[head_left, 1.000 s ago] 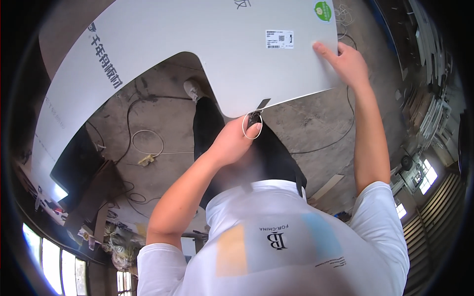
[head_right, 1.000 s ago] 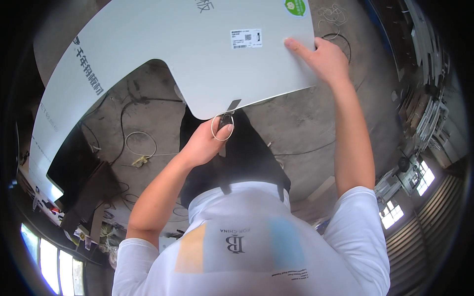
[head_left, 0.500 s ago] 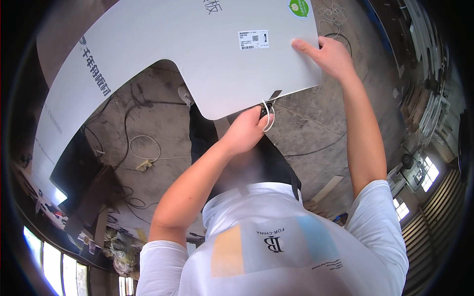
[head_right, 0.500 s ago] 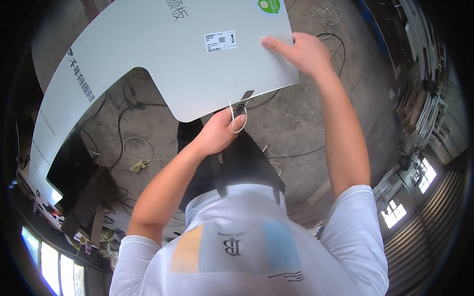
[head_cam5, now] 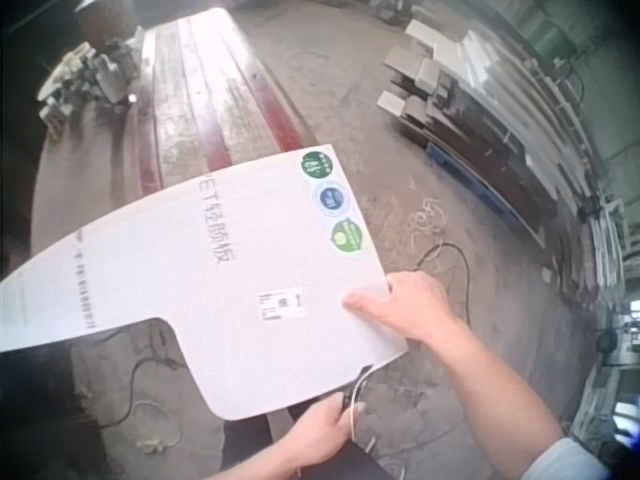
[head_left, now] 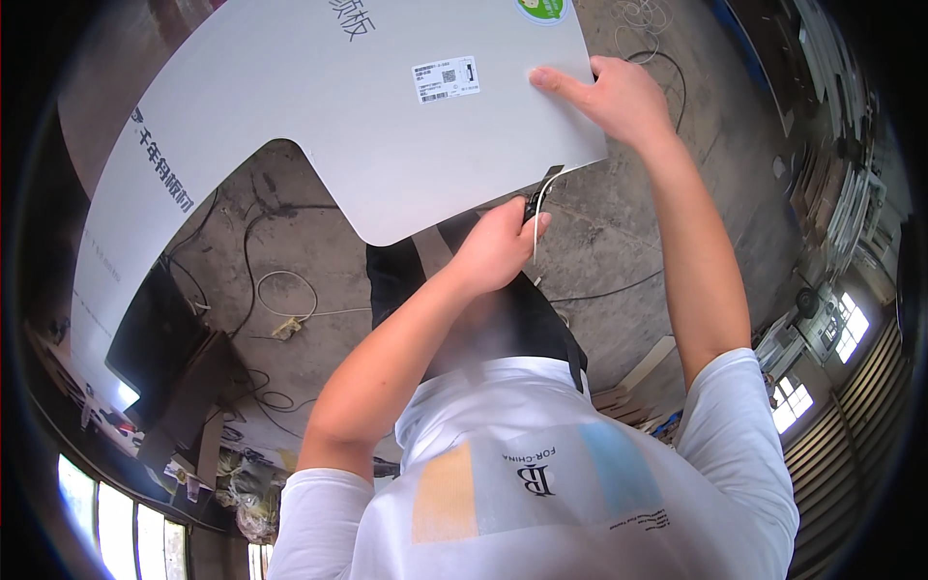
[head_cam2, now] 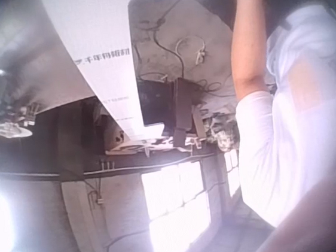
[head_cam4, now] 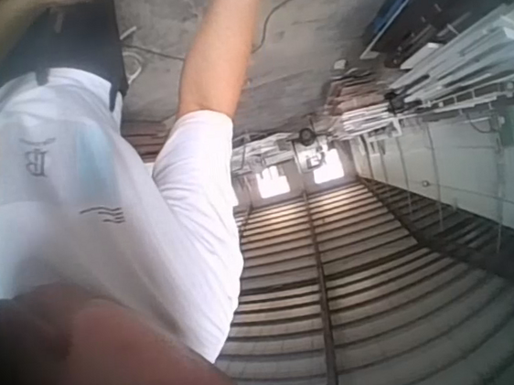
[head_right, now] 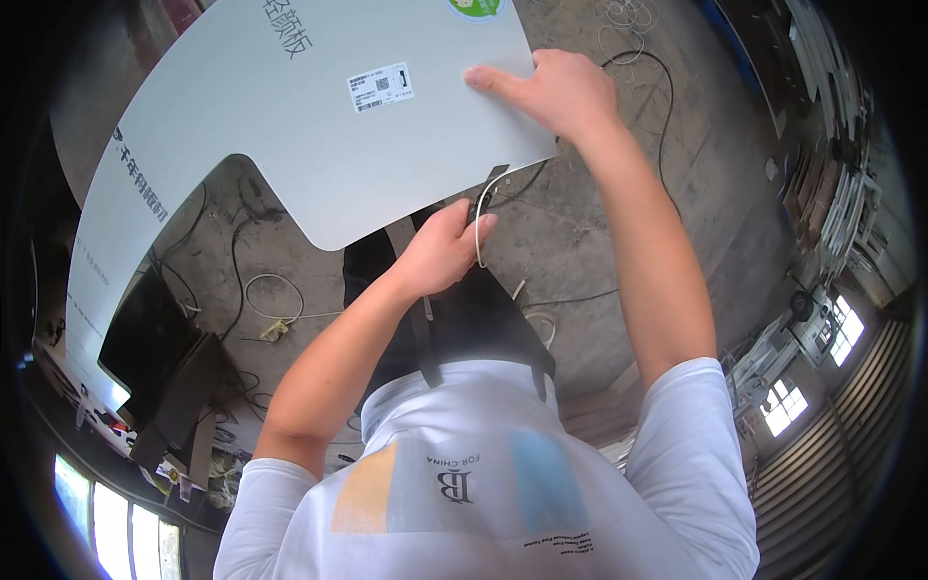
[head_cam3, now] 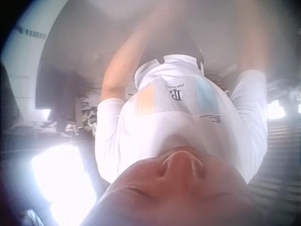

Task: The person cuts a piece of white edge banding with a utility knife and applies heat to the edge of a white curved panel with a heat gun before pressing it down by hand.

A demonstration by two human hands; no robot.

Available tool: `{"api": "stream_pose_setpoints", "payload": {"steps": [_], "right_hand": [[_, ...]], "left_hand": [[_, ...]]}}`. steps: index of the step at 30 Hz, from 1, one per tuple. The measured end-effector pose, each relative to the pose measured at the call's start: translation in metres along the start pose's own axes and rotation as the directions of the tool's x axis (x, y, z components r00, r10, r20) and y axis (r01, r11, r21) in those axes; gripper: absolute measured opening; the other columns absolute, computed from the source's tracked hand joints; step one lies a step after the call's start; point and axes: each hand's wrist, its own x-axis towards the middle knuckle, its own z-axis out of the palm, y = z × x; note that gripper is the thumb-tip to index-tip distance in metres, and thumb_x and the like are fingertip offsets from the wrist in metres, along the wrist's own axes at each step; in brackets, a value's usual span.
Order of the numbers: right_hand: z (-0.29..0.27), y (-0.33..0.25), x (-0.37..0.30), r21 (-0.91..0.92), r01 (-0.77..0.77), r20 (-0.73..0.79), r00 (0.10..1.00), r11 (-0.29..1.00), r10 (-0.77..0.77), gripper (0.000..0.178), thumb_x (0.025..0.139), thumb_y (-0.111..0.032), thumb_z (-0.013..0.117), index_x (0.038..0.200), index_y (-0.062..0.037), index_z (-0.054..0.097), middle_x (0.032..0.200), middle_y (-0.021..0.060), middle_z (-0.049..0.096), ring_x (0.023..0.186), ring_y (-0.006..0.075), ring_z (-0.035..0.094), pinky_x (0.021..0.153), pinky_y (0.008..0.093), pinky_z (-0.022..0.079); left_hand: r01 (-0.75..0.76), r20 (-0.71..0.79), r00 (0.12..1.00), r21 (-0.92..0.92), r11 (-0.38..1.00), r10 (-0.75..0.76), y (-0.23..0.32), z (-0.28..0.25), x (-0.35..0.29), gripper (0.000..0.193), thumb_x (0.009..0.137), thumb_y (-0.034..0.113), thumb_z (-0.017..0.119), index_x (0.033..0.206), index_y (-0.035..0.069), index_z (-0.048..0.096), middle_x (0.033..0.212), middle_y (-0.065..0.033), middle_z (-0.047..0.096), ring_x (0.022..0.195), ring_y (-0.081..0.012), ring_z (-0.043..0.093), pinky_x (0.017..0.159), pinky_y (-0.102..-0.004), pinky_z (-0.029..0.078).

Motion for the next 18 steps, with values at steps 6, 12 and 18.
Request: {"api": "stream_pose_setpoints", "payload": {"steps": [6,12,18], "right_hand": [[0.001,0.000,-0.001,-0.005,0.001,-0.019,1.000,1.000,-0.001,0.090,0.074,-0.089,0.063,0.102,-0.0061,0.080,0.086,0.0113,0.077,0.085,0.0273,0.076,0.077,0.0382,0.057],[0.003,0.004,0.003,-0.045,0.016,-0.026,1.000,0.999,-0.017,0.091,0.072,-0.093,0.058,0.097,-0.0076,0.080,0.083,0.0087,0.077,0.084,0.0272,0.076,0.074,0.0391,0.058],[0.007,0.005,0.002,-0.043,0.016,-0.055,0.998,0.999,-0.019,0.095,0.071,-0.094,0.057,0.095,-0.0043,0.078,0.083,0.0107,0.077,0.084,0.0279,0.076,0.075,0.0403,0.058]], "left_hand": [[-0.026,-0.032,0.999,-0.003,1.000,0.026,0.009,0.018,0.018,0.040,0.108,0.035,0.057,0.084,0.004,0.048,0.065,-0.0025,0.052,0.055,-0.0136,0.048,0.054,-0.0336,0.044],[-0.069,-0.034,0.997,0.076,0.995,0.072,0.014,0.033,0.039,0.040,0.106,0.035,0.058,0.085,0.002,0.052,0.069,-0.0070,0.057,0.065,-0.0192,0.056,0.064,-0.0385,0.048],[-0.150,-0.052,0.985,0.232,0.961,0.166,0.031,0.076,0.074,0.040,0.103,0.035,0.057,0.096,-0.004,0.058,0.088,-0.0263,0.067,0.086,-0.0427,0.067,0.079,-0.0516,0.051]]}}
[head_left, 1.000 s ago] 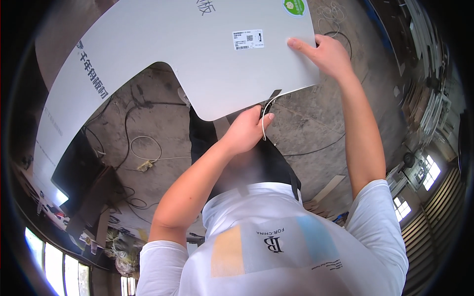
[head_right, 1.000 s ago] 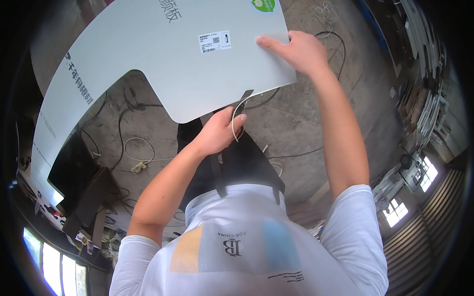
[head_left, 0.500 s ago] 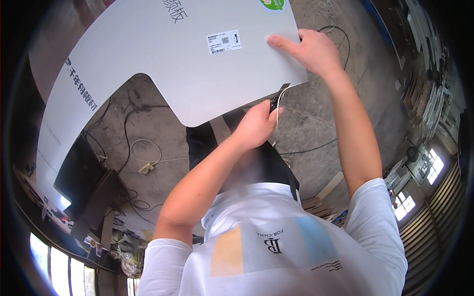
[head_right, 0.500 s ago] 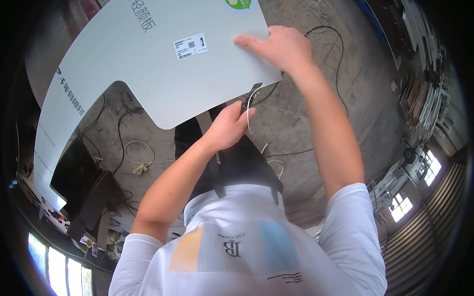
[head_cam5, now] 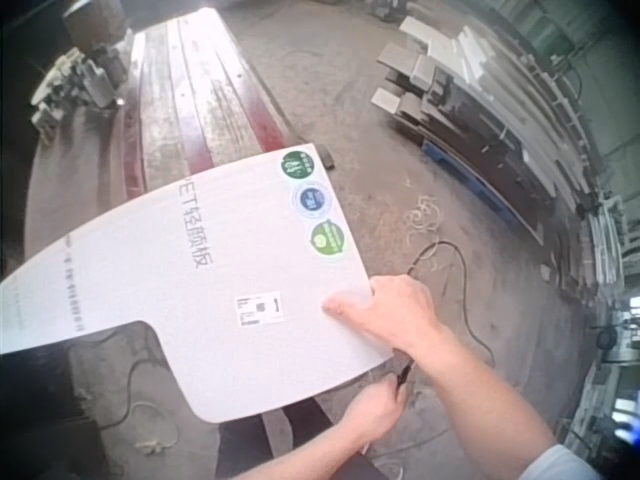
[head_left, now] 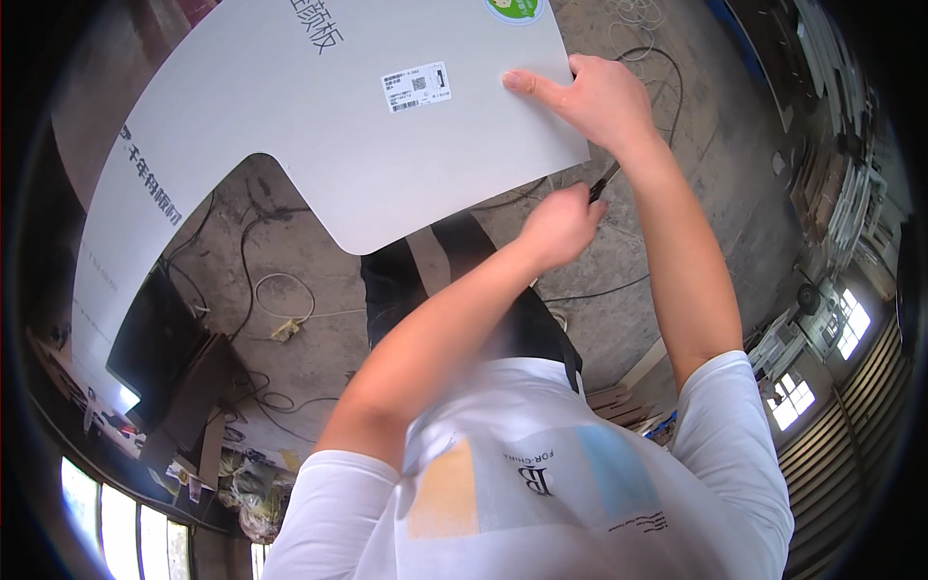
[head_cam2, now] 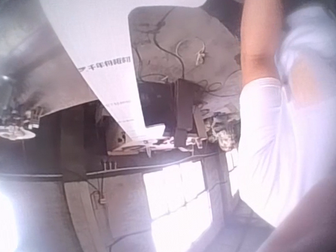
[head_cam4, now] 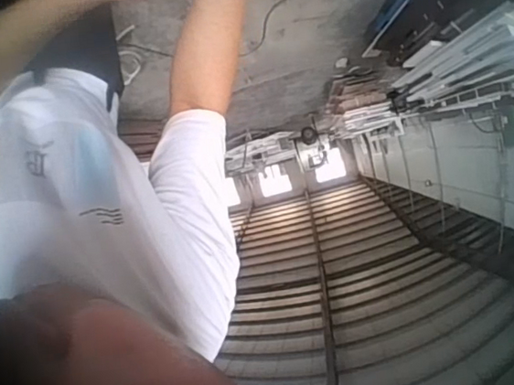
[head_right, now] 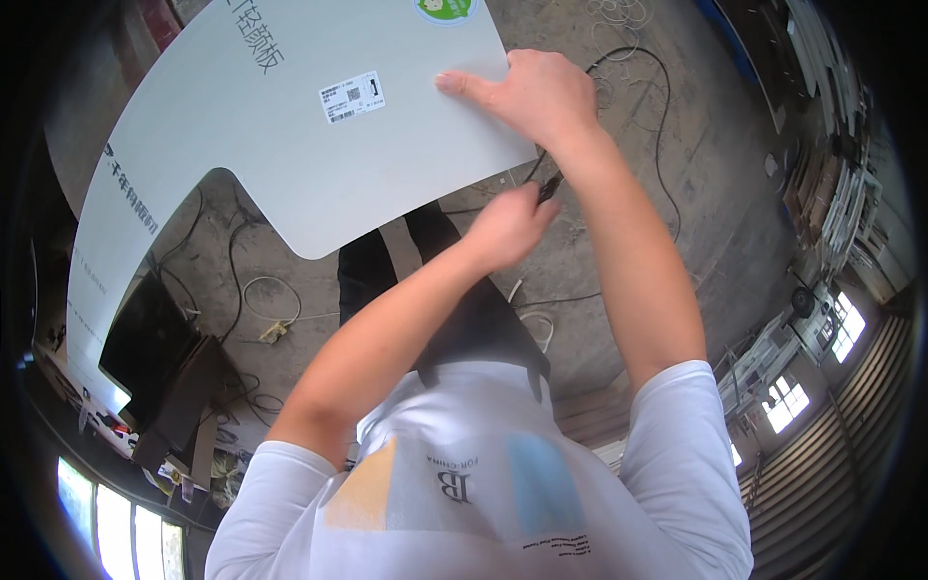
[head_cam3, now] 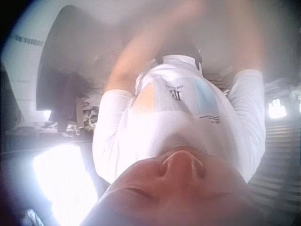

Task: The person cuts a piece of white edge banding with a utility knife and applies heat to the edge of a white curved panel with a heat gun before pressing it down by hand.

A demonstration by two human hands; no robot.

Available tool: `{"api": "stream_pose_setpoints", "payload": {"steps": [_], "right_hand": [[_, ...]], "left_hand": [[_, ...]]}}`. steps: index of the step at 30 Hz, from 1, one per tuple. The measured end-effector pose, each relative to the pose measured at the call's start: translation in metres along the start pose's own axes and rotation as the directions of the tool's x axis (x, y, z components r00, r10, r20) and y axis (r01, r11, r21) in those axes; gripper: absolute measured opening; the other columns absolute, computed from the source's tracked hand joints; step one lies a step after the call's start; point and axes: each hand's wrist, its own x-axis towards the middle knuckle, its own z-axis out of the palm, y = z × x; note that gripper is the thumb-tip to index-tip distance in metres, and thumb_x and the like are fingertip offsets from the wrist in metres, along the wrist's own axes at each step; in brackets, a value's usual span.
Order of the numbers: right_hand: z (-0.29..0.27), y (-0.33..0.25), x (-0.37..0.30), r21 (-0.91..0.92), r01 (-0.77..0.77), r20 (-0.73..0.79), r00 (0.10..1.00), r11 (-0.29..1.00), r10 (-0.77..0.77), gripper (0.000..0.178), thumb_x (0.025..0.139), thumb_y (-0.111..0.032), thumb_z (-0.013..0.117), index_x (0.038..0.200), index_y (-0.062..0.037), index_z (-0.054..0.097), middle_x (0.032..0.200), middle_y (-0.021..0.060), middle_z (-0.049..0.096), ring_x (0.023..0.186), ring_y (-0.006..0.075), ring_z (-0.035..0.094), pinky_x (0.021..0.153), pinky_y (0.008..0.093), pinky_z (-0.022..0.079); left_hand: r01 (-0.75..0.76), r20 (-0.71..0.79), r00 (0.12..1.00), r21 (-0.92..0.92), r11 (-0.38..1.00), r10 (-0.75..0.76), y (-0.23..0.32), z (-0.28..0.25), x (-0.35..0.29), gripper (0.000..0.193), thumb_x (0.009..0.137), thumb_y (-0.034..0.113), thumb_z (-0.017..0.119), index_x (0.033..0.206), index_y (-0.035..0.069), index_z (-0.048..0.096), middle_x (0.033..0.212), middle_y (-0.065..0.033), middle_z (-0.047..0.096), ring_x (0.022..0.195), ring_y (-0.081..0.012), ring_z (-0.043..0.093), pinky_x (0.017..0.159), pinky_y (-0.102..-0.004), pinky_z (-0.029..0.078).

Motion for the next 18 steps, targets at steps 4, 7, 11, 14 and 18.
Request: {"api": "stream_pose_setpoints", "payload": {"steps": [4,7,11,14,18], "right_hand": [[0.002,0.008,0.000,0.129,0.019,0.016,1.000,0.991,-0.022,0.077,0.080,-0.078,0.069,0.101,-0.0044,0.078,0.085,0.0102,0.076,0.082,0.0229,0.074,0.074,0.0342,0.055],[0.021,0.048,-0.006,0.424,0.043,0.022,0.998,0.905,-0.057,0.065,0.084,-0.065,0.076,0.103,-0.0023,0.077,0.088,0.0087,0.076,0.082,0.0186,0.073,0.075,0.0320,0.055],[0.058,0.079,-0.038,0.801,-0.009,0.068,0.995,0.598,-0.076,0.044,0.094,-0.040,0.078,0.107,0.0014,0.073,0.093,0.0066,0.075,0.085,0.0135,0.071,0.077,0.0279,0.054],[0.096,0.081,-0.069,0.947,-0.112,0.105,0.994,0.300,0.041,0.037,0.097,-0.030,0.077,0.109,0.0041,0.071,0.095,0.0070,0.074,0.085,0.0151,0.071,0.078,0.0285,0.056],[0.134,0.048,-0.094,0.992,-0.099,0.093,0.993,0.083,0.072,0.039,0.096,-0.029,0.078,0.112,0.0053,0.069,0.098,0.0093,0.074,0.085,0.0176,0.072,0.082,0.0319,0.059]], "left_hand": [[0.033,-0.089,0.996,0.075,0.997,-0.026,-0.014,0.016,0.013,0.038,0.102,0.033,0.055,0.107,-0.005,0.059,0.104,-0.0334,0.067,0.100,-0.0490,0.066,0.086,-0.0561,0.051],[0.102,-0.029,0.995,0.196,0.975,-0.099,-0.041,0.000,-0.006,0.039,0.101,0.032,0.056,0.113,-0.005,0.057,0.106,-0.0333,0.067,0.101,-0.0492,0.066,0.087,-0.0554,0.052],[0.113,-0.076,0.993,0.304,0.946,-0.094,-0.103,-0.032,-0.057,0.040,0.100,0.035,0.059,0.117,-0.001,0.058,0.098,-0.0262,0.070,0.096,-0.0455,0.068,0.082,-0.0536,0.053],[0.229,-0.033,0.973,0.269,0.936,-0.228,-0.109,-0.059,-0.095,0.035,0.099,0.034,0.063,0.113,0.001,0.060,0.088,-0.0224,0.069,0.087,-0.0422,0.069,0.075,-0.0490,0.053],[0.241,-0.074,0.970,0.245,0.939,-0.230,-0.115,-0.072,-0.139,0.030,0.098,0.030,0.067,0.108,0.002,0.061,0.079,-0.0180,0.066,0.076,-0.0362,0.067,0.070,-0.0435,0.051]]}}
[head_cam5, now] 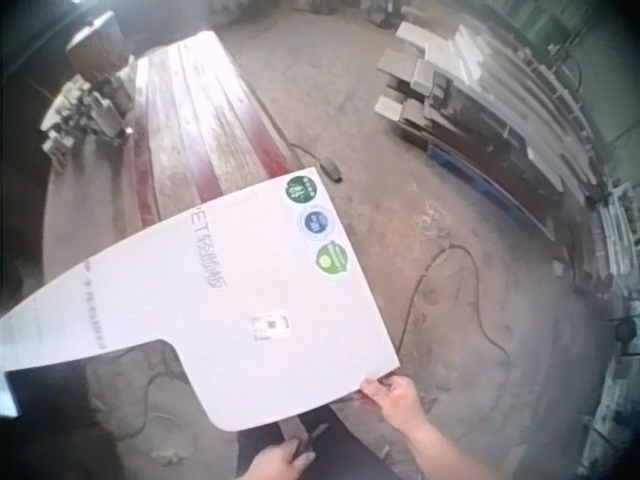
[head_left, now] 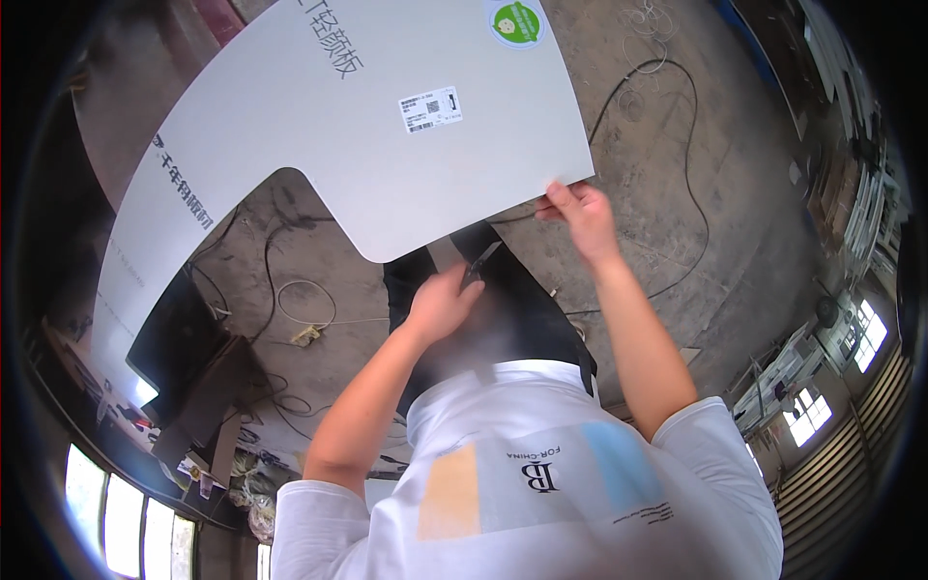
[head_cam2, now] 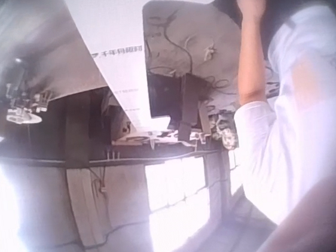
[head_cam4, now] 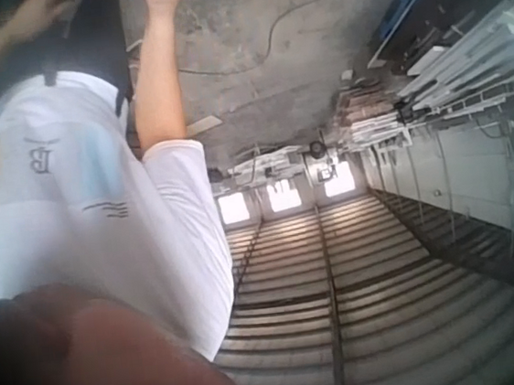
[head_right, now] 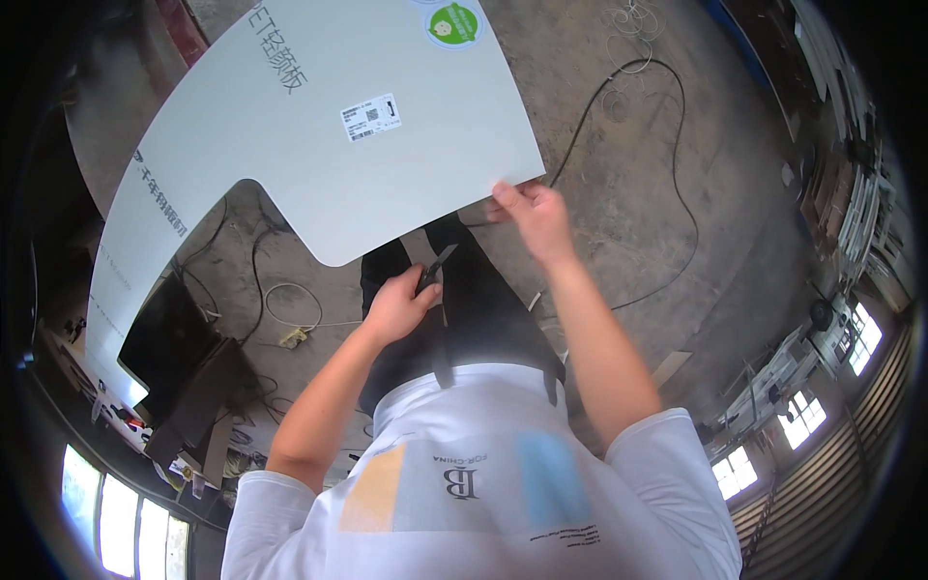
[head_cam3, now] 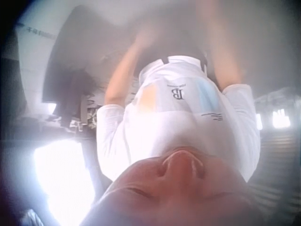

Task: The person cuts a piece of white edge banding with a utility knife and applies heat to the edge of a white curved panel with a heat gun before pressing it down by hand.

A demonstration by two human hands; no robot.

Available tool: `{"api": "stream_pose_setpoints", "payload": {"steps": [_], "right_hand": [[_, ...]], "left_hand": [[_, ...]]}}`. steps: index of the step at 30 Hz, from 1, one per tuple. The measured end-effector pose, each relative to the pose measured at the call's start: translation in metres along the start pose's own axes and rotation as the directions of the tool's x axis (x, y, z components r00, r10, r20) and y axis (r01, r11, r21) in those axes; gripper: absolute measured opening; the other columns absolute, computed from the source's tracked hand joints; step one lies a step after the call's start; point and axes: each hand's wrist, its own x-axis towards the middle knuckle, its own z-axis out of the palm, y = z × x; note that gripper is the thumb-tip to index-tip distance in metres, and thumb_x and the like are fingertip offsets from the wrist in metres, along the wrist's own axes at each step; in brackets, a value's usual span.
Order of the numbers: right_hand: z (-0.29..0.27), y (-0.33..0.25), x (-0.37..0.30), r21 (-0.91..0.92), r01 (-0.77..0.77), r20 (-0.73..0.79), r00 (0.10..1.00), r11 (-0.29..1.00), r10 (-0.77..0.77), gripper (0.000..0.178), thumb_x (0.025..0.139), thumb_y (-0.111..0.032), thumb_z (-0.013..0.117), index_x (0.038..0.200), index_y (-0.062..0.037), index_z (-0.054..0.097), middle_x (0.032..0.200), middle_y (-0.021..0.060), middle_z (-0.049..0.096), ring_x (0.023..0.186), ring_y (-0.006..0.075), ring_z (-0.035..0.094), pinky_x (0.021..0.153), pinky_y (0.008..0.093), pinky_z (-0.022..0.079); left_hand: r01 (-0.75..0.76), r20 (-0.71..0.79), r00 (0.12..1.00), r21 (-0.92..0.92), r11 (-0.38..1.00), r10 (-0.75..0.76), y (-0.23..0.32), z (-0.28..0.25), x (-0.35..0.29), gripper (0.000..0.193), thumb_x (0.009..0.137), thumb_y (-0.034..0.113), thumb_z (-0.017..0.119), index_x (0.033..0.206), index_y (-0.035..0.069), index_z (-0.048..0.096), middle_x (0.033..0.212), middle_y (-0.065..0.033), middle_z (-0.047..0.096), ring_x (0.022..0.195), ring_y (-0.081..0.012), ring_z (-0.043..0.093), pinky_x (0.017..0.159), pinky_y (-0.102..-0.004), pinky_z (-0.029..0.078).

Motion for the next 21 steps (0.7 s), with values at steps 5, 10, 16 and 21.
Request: {"api": "stream_pose_setpoints", "payload": {"steps": [5,10,16,21], "right_hand": [[0.029,0.009,-0.013,0.050,-0.031,0.020,0.999,0.998,0.030,0.035,0.098,-0.023,0.076,0.116,0.0052,0.068,0.106,0.0121,0.075,0.093,0.0189,0.072,0.086,0.0342,0.060],[0.023,-0.004,-0.017,0.001,0.013,0.086,0.996,1.000,-0.013,0.034,0.098,-0.022,0.075,0.118,0.0045,0.067,0.110,0.0124,0.074,0.097,0.0193,0.072,0.091,0.0347,0.058],[0.014,-0.006,-0.021,-0.092,-0.079,0.222,0.970,0.993,0.098,0.038,0.099,-0.024,0.071,0.126,0.0026,0.066,0.118,0.0120,0.073,0.106,0.0217,0.070,0.098,0.0378,0.055],[0.036,0.014,-0.035,0.007,-0.107,0.282,0.954,0.994,0.100,0.037,0.100,-0.022,0.070,0.128,0.0018,0.065,0.116,0.0092,0.072,0.104,0.0184,0.069,0.097,0.0347,0.053]], "left_hand": [[0.006,-0.029,1.000,-0.183,0.983,-0.012,0.004,-0.004,-0.033,0.027,0.098,0.027,0.068,0.108,0.003,0.060,0.082,-0.0191,0.065,0.078,-0.0357,0.062,0.073,-0.0444,0.050],[0.022,-0.039,0.999,-0.328,0.944,-0.037,0.006,-0.001,-0.056,0.034,0.099,0.032,0.066,0.114,0.002,0.060,0.090,-0.0244,0.069,0.085,-0.0418,0.067,0.077,-0.0457,0.052],[-0.070,-0.093,0.996,-0.642,0.763,0.013,0.029,-0.008,-0.033,0.022,0.108,0.028,0.058,0.099,0.008,0.057,0.073,0.0021,0.053,0.060,-0.0060,0.048,0.054,-0.0238,0.041],[-0.040,-0.010,0.999,-0.663,0.747,0.045,0.064,-0.025,0.002,0.026,0.109,0.027,0.057,0.094,0.006,0.053,0.072,0.0001,0.055,0.056,-0.0091,0.053,0.051,-0.0259,0.045]]}}
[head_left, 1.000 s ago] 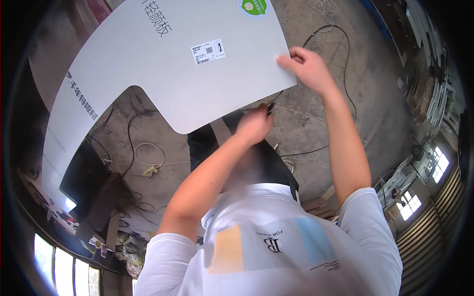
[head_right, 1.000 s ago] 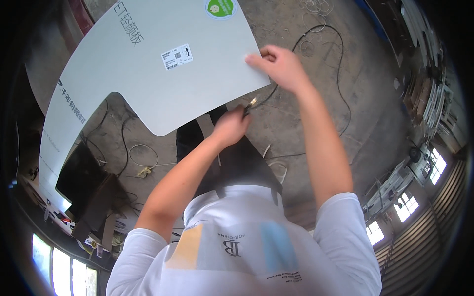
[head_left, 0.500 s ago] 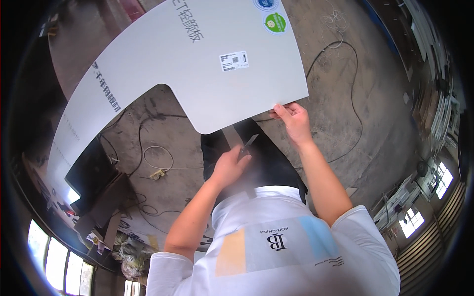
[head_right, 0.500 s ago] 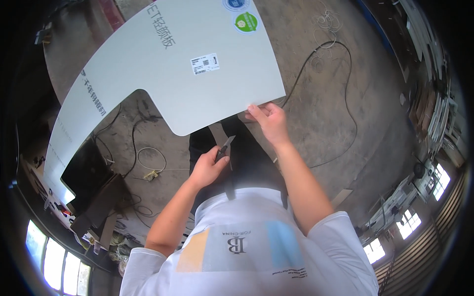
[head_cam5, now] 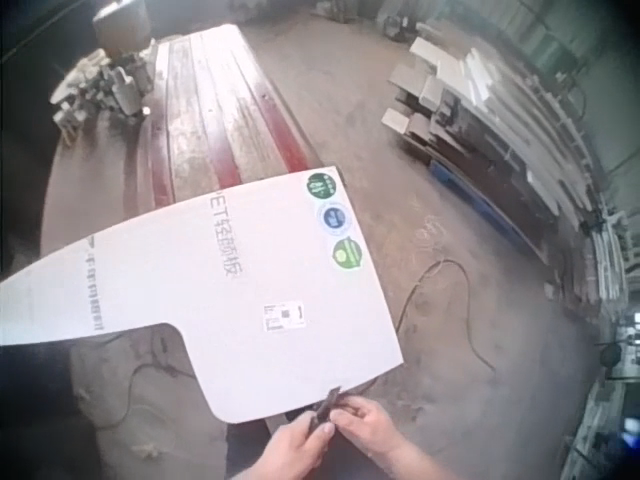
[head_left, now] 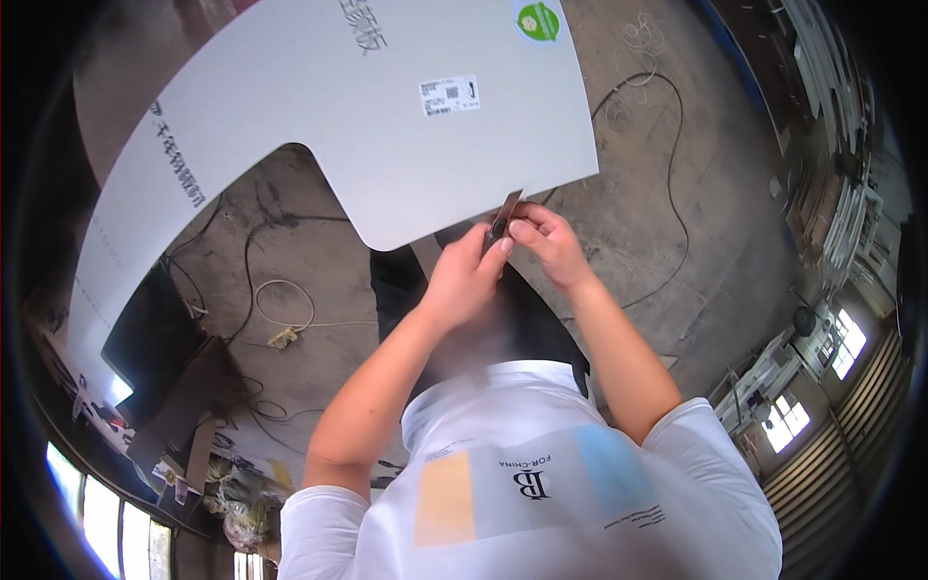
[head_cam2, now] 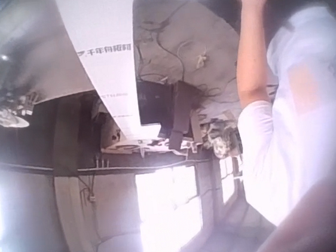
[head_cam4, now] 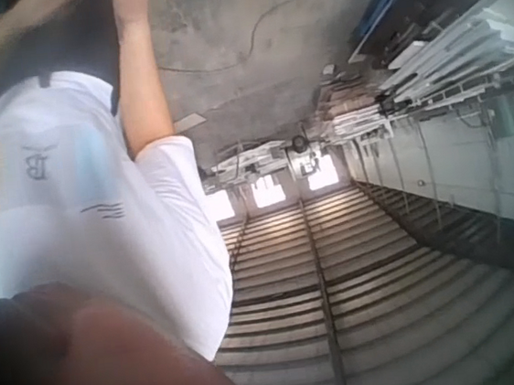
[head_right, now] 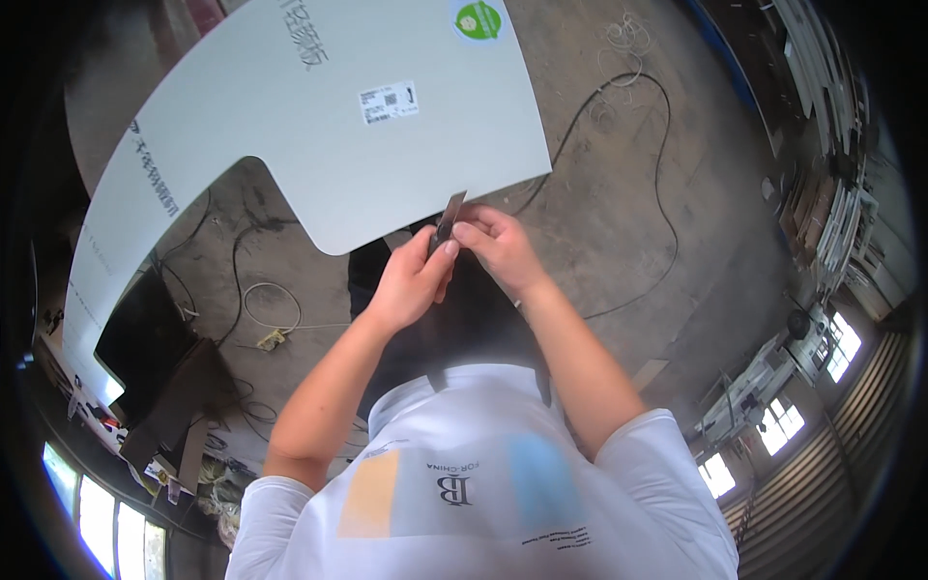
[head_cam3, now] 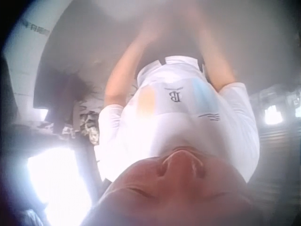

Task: The person cuts a piece of white edge banding with a utility knife and applies heat to the edge of a white curved panel with a heat gun before pressing it down by hand.

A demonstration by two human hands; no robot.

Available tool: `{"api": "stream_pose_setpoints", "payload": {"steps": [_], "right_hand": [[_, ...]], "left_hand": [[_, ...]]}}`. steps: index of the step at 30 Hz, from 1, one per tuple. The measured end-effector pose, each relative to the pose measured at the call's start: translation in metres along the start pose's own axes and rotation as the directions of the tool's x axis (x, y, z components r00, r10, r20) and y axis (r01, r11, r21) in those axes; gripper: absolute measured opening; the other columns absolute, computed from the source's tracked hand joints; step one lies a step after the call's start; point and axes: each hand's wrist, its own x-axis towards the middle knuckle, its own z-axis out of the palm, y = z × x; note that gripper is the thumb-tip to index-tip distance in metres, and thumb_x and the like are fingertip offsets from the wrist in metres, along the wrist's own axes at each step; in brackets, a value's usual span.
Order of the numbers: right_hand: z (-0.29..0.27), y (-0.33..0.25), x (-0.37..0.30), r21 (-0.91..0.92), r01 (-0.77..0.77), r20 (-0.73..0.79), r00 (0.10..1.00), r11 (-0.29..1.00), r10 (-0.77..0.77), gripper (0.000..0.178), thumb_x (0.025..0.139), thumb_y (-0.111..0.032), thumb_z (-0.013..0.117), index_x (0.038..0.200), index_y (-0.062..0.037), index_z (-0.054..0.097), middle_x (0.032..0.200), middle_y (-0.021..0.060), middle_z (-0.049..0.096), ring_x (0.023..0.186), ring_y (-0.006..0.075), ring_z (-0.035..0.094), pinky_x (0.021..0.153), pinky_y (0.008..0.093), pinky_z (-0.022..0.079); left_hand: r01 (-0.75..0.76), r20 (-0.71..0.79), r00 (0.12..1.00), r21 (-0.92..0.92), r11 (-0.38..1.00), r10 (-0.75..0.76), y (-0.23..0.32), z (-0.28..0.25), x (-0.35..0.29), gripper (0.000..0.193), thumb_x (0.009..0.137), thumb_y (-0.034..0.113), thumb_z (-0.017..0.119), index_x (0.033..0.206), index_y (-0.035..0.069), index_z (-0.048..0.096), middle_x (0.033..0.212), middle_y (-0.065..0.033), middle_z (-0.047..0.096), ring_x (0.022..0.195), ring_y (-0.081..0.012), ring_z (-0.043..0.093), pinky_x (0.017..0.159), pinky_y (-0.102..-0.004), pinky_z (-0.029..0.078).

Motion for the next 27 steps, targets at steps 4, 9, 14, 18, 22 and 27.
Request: {"api": "stream_pose_setpoints", "payload": {"steps": [4,9,14,18,22,27], "right_hand": [[0.013,0.010,-0.005,0.267,0.003,-0.146,0.989,0.964,0.038,0.022,0.102,-0.021,0.069,0.113,-0.0020,0.068,0.100,0.0029,0.070,0.091,0.0105,0.066,0.088,0.0297,0.053],[0.018,0.001,-0.003,0.332,0.015,-0.247,0.966,0.943,0.072,0.018,0.101,-0.021,0.070,0.107,-0.0045,0.069,0.091,0.0001,0.070,0.084,0.0081,0.064,0.084,0.0272,0.053],[0.016,-0.001,0.000,0.368,0.024,-0.246,0.967,0.930,0.072,0.016,0.100,-0.020,0.071,0.104,-0.0049,0.069,0.088,-0.0006,0.069,0.083,0.0077,0.064,0.082,0.0266,0.053],[0.018,-0.004,-0.001,0.355,0.020,-0.263,0.962,0.935,0.079,0.016,0.100,-0.020,0.072,0.102,-0.0048,0.069,0.088,0.0000,0.068,0.082,0.0084,0.064,0.080,0.0272,0.054],[0.017,-0.006,0.000,0.356,0.014,-0.264,0.961,0.935,0.086,0.016,0.100,-0.020,0.073,0.102,-0.0045,0.069,0.088,0.0004,0.069,0.081,0.0089,0.065,0.079,0.0276,0.055],[0.014,-0.005,0.000,0.355,0.032,-0.272,0.960,0.934,0.071,0.017,0.099,-0.020,0.073,0.102,-0.0038,0.069,0.089,0.0007,0.069,0.082,0.0091,0.065,0.079,0.0276,0.055]], "left_hand": [[0.013,0.039,0.999,0.040,0.999,-0.014,0.011,0.008,0.018,0.027,0.110,0.029,0.054,0.098,0.005,0.055,0.073,0.0002,0.055,0.056,-0.0079,0.051,0.050,-0.0257,0.044],[0.075,0.024,0.997,0.085,0.994,-0.077,0.012,0.011,0.027,0.031,0.108,0.030,0.056,0.113,-0.001,0.061,0.076,-0.0058,0.063,0.062,-0.0134,0.057,0.059,-0.0312,0.049],[0.088,0.027,0.995,0.128,0.988,-0.092,0.015,0.013,0.030,0.031,0.108,0.029,0.056,0.112,-0.002,0.060,0.076,-0.0065,0.063,0.063,-0.0136,0.057,0.060,-0.0313,0.049],[0.072,0.019,0.997,0.174,0.982,-0.077,0.012,0.011,0.032,0.030,0.108,0.028,0.056,0.109,-0.002,0.060,0.077,-0.0079,0.064,0.067,-0.0162,0.059,0.063,-0.0335,0.050],[0.068,0.023,0.997,0.182,0.981,-0.073,0.015,0.012,0.032,0.030,0.108,0.028,0.057,0.108,-0.002,0.060,0.078,-0.0086,0.064,0.070,-0.0172,0.060,0.066,-0.0344,0.050],[0.007,0.038,0.999,0.146,0.989,-0.012,0.014,0.015,0.035,0.026,0.110,0.028,0.055,0.102,0.003,0.055,0.070,0.0018,0.052,0.056,-0.0064,0.047,0.049,-0.0253,0.040]]}}
